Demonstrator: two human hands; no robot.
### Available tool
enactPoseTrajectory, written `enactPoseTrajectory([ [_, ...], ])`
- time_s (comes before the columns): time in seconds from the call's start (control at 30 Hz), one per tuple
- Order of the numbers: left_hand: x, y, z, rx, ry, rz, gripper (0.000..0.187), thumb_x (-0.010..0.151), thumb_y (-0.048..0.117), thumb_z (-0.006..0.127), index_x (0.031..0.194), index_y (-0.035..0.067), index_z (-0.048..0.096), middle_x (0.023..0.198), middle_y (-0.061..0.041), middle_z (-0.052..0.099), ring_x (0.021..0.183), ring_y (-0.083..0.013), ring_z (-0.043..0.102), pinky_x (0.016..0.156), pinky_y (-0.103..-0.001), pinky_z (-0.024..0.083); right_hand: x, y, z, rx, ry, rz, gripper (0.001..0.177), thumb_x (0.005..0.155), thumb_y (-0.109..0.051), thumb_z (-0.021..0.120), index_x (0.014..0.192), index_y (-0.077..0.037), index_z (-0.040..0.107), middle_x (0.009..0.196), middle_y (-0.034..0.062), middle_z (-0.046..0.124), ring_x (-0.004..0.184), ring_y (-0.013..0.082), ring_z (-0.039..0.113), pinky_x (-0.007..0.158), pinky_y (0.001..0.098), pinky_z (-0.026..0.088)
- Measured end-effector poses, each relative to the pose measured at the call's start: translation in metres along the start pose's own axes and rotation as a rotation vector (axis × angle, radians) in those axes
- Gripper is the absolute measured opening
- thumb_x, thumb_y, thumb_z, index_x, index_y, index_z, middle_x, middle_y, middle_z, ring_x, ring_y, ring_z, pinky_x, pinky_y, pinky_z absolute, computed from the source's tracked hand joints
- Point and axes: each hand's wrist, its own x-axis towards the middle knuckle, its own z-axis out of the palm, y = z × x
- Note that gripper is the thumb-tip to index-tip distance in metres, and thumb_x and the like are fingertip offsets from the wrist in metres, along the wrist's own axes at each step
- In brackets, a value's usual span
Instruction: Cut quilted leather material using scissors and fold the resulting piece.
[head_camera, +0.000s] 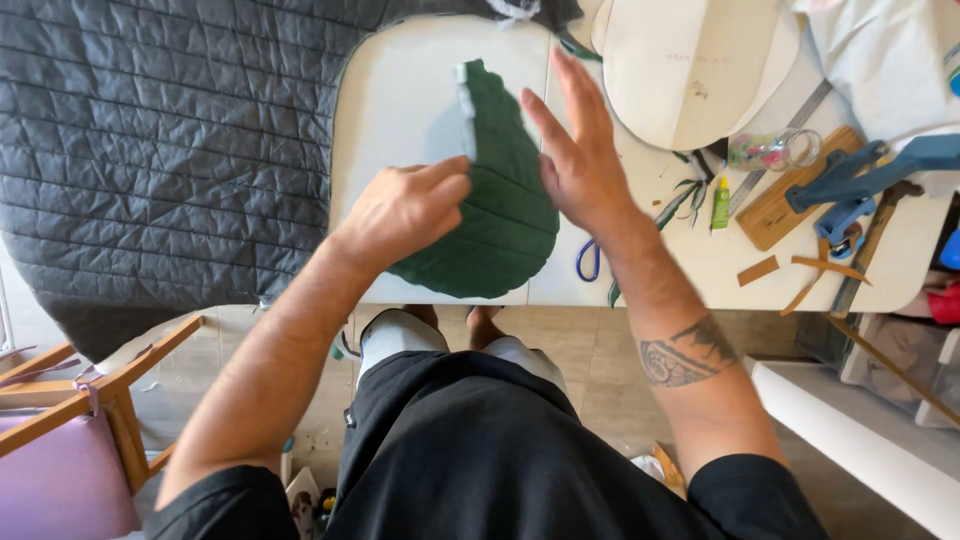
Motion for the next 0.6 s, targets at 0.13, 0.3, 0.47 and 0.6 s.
enactPoseTrajectory([
  [0.13, 0.035, 0.066, -0.063, 0.352, -0.036, 0.429, 0.019, 0.097, 0.001, 0.069, 0.095, 0.009, 0.051, 0.102, -0.007, 0.062, 0.051, -0.0074, 0.053, 0.034, -0.027, 0.046, 0.031, -0.038, -0.063, -0.136, -0.128, -0.193, 0.082, 0.104, 0.012, 0.072, 0.160, -0.034, 0.033, 0.174, 0.0150, 0.001, 0.163, 0.0473, 0.017, 0.132, 0.0722, 0.030],
  [0.3, 0.001, 0.139, -0.075, 0.414, -0.075, 0.540, 0.009, 0.092, 0.008, 0.058, 0.086, 0.015, 0.058, 0.106, -0.020, 0.072, 0.046, -0.0179, 0.058, 0.032, -0.035, 0.041, -0.007, -0.089, -0.112, -0.137, -0.160, -0.337, 0.025, 0.101, -0.001, 0.077, 0.083, 0.001, 0.059, 0.154, 0.0217, 0.052, 0.145, 0.0536, 0.043, 0.124, 0.0711, 0.022],
  [0.47, -0.100, 0.138, 0.026, 0.262, 0.030, 0.248, 0.017, 0.098, 0.021, 0.051, 0.104, 0.010, 0.063, 0.103, -0.023, 0.069, 0.074, -0.0323, 0.069, 0.060, -0.038, 0.050, -0.153, -0.053, -0.023, -0.053, 0.202, -0.201, 0.013, 0.100, -0.007, 0.063, 0.087, -0.009, 0.065, 0.119, 0.0136, 0.076, 0.110, 0.0353, 0.072, 0.105, 0.0600, 0.045],
  [0.6, -0.163, 0.060, 0.136, 0.314, -0.034, 0.059, 0.040, 0.095, 0.020, 0.062, 0.134, 0.012, 0.061, 0.120, -0.020, 0.068, 0.110, -0.0333, 0.068, 0.087, -0.043, 0.049, -0.211, -0.020, 0.086, -0.051, 0.217, -0.090, 0.017, 0.101, -0.007, 0.061, 0.086, -0.006, 0.068, 0.113, 0.0099, 0.076, 0.103, 0.0298, 0.073, 0.098, 0.0543, 0.051],
])
